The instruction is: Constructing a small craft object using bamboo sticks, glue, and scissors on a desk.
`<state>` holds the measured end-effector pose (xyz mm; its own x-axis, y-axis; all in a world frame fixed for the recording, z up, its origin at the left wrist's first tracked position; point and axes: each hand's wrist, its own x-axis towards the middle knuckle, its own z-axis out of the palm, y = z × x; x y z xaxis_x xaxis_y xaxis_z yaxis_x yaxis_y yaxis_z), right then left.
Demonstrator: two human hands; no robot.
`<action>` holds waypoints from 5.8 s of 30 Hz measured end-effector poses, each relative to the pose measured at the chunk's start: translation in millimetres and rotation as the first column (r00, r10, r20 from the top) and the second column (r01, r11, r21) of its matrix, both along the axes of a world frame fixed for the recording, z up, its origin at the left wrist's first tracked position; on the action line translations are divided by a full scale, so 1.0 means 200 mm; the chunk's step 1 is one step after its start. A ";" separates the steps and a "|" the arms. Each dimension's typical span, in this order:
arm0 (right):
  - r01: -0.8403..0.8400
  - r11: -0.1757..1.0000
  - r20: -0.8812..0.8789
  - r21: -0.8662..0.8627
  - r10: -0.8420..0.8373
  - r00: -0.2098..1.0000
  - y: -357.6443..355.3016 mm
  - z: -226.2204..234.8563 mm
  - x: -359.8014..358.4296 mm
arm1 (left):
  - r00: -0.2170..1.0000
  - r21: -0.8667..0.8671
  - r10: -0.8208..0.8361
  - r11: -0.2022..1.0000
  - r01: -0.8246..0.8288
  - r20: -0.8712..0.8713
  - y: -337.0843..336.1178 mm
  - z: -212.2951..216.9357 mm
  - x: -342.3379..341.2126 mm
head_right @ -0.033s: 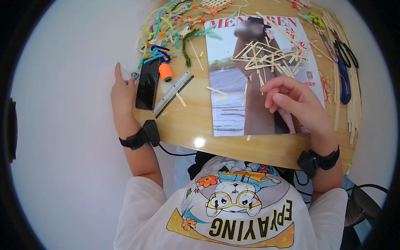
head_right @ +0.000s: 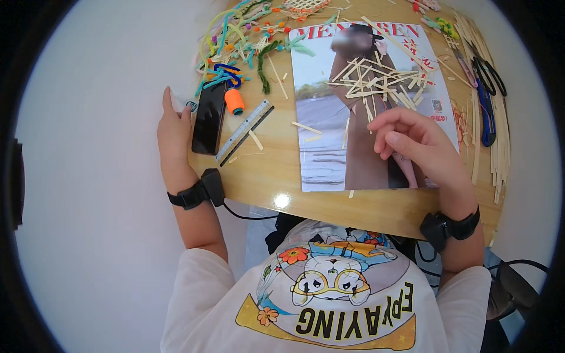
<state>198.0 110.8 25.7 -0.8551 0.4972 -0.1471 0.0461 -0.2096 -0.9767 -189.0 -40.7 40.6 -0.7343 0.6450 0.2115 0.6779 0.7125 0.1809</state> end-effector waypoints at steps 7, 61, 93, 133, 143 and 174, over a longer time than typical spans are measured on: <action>-0.004 1.000 0.021 0.003 0.004 1.000 -0.01 0.01 0.01 | 0.991 0.018 -0.133 0.991 0.134 -0.009 0.09 -0.11 -0.18; 0.058 0.987 -0.487 -0.150 -0.125 0.864 0.12 0.36 -0.11 | -0.068 0.896 -0.910 0.387 0.216 0.409 0.31 0.07 1.06; 0.171 0.985 -0.421 -0.024 -0.165 0.892 0.05 0.39 -0.14 | -0.102 0.883 -0.877 0.464 0.071 0.469 0.28 0.09 1.02; -0.180 0.130 0.192 0.975 -0.087 0.977 -0.08 0.48 0.02 | 0.194 0.715 -0.971 0.234 0.659 0.139 0.25 0.12 1.00; -0.316 0.474 0.412 0.822 -0.111 0.905 -0.08 0.47 0.03 | 0.269 0.585 -0.961 0.182 0.791 -0.065 0.28 0.07 1.00; -0.321 0.610 0.471 0.725 -0.099 0.877 -0.11 0.53 0.04 | 0.246 0.439 -0.964 0.177 0.881 -0.104 0.25 0.07 1.03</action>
<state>206.7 88.5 131.4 -0.8563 0.5031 -0.1163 0.4579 0.6357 -0.6215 17.8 9.6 54.5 0.3018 0.7798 0.5485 0.7209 -0.5631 0.4040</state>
